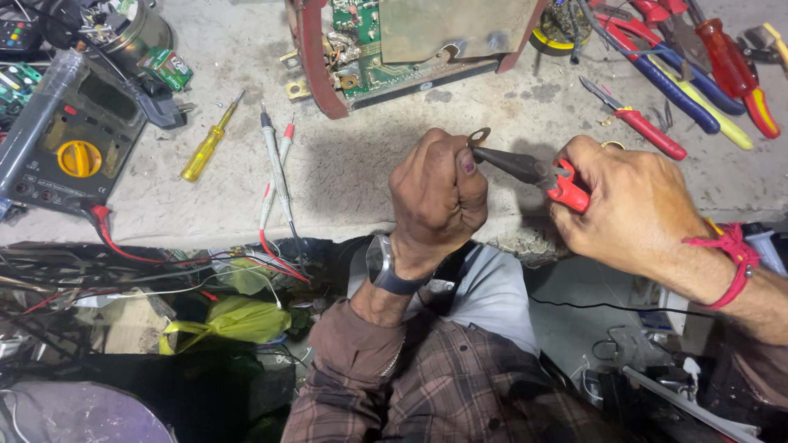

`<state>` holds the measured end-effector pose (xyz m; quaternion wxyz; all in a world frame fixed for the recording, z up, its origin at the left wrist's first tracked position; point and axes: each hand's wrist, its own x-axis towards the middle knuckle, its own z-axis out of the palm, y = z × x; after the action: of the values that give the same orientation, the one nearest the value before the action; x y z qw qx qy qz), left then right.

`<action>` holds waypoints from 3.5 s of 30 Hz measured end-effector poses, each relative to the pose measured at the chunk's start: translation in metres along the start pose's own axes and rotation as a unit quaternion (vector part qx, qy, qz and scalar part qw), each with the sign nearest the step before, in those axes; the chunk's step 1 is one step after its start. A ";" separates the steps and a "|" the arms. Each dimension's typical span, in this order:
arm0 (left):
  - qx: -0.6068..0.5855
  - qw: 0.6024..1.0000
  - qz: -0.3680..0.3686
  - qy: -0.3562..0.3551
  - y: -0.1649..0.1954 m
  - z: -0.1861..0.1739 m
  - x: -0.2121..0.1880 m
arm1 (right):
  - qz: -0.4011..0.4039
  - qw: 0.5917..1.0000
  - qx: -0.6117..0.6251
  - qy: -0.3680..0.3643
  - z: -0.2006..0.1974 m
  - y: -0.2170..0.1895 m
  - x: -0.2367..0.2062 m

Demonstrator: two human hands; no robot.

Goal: The person uses pliers to bend and shape a small brass terminal, then repeatedly fits it into a slot on a circuit board assembly. The person removes and reinserts the terminal multiple times while adjusting its shape with the pliers.

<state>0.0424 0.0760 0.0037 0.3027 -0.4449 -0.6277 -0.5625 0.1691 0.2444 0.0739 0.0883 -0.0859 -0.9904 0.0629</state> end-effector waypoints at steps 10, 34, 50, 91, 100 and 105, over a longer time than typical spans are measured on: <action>-0.102 0.983 -0.107 -0.107 0.020 -0.030 0.030 | 0.050 0.995 -0.013 -0.083 -0.014 0.005 0.012; -0.516 0.727 -0.449 0.061 0.003 -0.014 0.014 | -0.046 0.983 0.031 0.174 0.036 -0.002 -0.009; -0.616 0.657 -0.421 0.113 0.008 0.005 -0.002 | -0.001 0.968 0.205 0.145 0.039 -0.018 -0.012; -0.040 0.996 -0.033 -0.073 0.004 -0.034 0.002 | 0.059 0.979 0.174 0.084 0.041 -0.031 -0.008; -0.300 0.916 -0.244 -0.103 0.006 -0.037 0.002 | 0.038 0.979 0.197 0.044 0.038 -0.015 -0.007; -0.427 0.813 -0.374 -0.126 0.003 -0.052 0.006 | -0.014 0.990 0.127 0.053 0.027 -0.005 -0.014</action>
<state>0.0363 0.0264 0.0201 -0.2337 -0.3272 -0.4753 -0.7826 0.1771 0.2339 0.0456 0.1516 -0.0633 -0.9694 0.1824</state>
